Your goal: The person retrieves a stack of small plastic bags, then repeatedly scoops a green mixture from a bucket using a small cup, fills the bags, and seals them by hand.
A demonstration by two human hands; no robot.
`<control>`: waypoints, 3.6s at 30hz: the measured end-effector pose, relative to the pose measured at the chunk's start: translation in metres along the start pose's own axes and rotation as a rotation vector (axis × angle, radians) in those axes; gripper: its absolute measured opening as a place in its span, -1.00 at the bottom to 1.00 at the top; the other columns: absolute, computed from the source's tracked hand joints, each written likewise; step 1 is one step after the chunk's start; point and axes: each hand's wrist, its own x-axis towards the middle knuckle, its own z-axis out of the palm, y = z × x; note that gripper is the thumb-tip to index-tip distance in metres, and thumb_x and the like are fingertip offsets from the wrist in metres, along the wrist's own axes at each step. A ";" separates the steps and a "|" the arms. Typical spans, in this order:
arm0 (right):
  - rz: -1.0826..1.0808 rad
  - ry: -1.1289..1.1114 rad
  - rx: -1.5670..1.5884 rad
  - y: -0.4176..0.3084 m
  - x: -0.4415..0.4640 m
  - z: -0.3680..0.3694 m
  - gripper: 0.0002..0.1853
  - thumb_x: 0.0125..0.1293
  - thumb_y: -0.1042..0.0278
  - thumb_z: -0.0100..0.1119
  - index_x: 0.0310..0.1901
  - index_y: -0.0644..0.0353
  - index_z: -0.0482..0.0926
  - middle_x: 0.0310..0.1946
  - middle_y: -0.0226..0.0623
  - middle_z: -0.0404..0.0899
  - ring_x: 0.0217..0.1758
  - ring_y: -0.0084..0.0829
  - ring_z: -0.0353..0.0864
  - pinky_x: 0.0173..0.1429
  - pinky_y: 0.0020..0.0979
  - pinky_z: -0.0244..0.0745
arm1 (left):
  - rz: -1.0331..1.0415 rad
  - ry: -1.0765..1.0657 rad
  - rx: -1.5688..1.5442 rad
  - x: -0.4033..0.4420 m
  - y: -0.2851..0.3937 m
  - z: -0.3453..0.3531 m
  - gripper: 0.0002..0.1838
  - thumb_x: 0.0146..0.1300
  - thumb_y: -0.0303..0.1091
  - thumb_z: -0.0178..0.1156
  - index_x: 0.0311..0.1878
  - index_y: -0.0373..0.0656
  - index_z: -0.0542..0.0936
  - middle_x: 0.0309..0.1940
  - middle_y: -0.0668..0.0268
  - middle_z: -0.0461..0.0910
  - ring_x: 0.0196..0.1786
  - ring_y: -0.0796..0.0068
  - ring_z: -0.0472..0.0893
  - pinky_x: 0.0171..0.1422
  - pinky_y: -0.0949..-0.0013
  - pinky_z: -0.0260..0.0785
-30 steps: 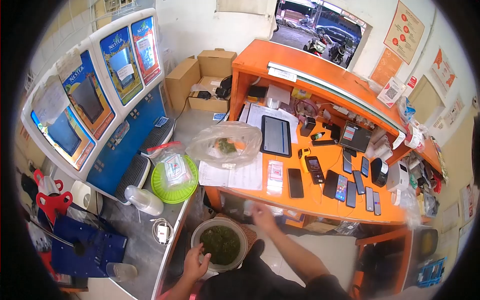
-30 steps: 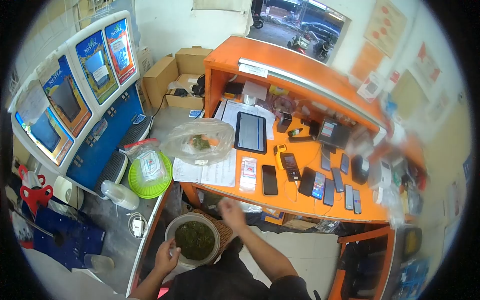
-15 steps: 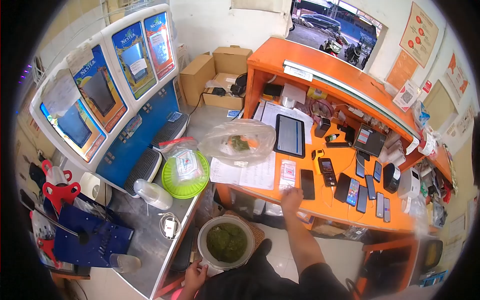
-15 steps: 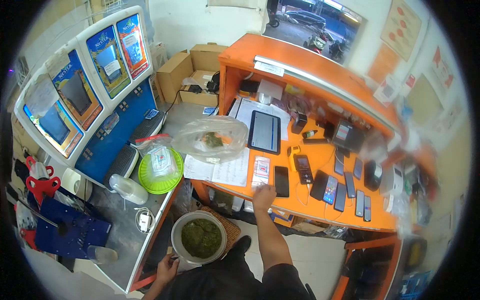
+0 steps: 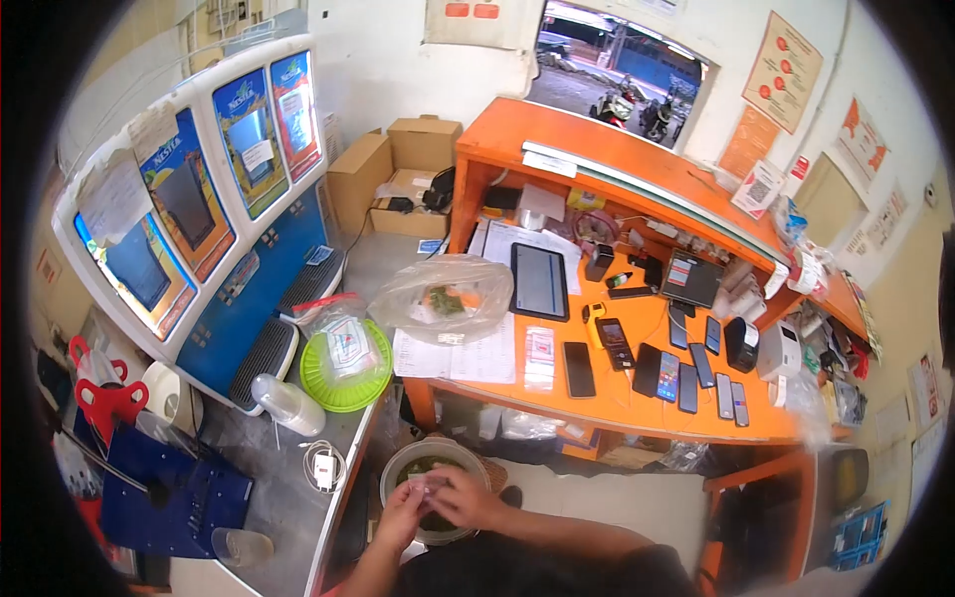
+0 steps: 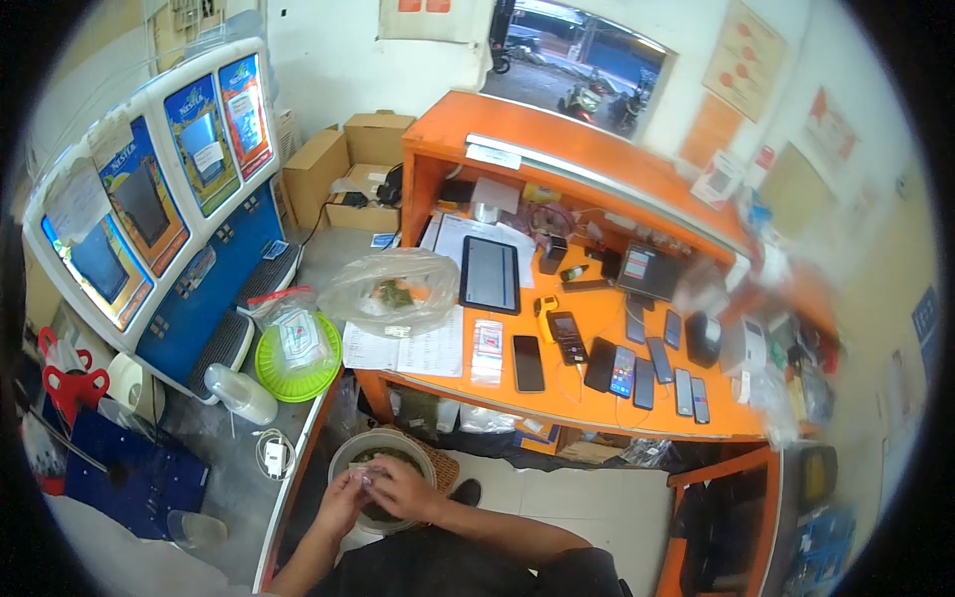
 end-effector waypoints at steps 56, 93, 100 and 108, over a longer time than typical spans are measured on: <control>0.593 -0.262 0.425 -0.022 -0.028 0.056 -0.64 0.23 0.45 0.28 -0.03 0.20 0.33 -0.43 -0.28 0.56 -0.40 -0.44 0.59 -0.32 -0.30 0.47 | 0.671 -0.115 1.517 -0.068 0.027 -0.022 -0.30 -0.10 -0.08 0.57 0.13 -0.19 0.62 0.35 0.01 0.39 0.36 -0.11 0.37 0.43 -0.04 0.27; 0.463 -0.957 -0.588 0.096 -0.066 0.097 -0.71 0.32 0.30 0.16 0.00 0.16 0.73 -0.04 -0.03 0.69 -0.11 -0.01 0.74 0.03 -0.02 0.61 | 0.352 0.262 1.323 -0.101 -0.017 -0.110 -0.43 -0.02 -0.13 0.58 -0.23 -0.26 0.40 -0.35 0.15 0.42 -0.26 0.14 0.49 -0.11 0.18 0.40; 0.725 -1.014 -0.366 0.079 -0.046 0.098 -0.73 0.29 0.32 0.14 -0.13 0.26 0.75 -0.09 0.02 0.74 0.03 -0.05 0.75 0.12 0.01 0.61 | 0.231 0.378 1.013 -0.121 -0.041 -0.129 -0.40 -0.04 -0.15 0.65 -0.17 -0.21 0.42 -0.32 0.28 0.44 -0.23 0.41 0.48 -0.11 0.30 0.41; 1.101 -0.698 -0.232 0.079 -0.048 0.154 -0.64 0.29 0.13 0.20 -0.14 0.28 0.74 -0.06 0.09 0.71 0.05 0.07 0.71 0.18 -0.06 0.60 | 0.132 0.426 0.882 -0.128 -0.055 -0.131 -0.42 0.00 -0.15 0.63 -0.11 -0.19 0.45 -0.27 0.31 0.52 -0.18 0.46 0.53 -0.06 0.32 0.44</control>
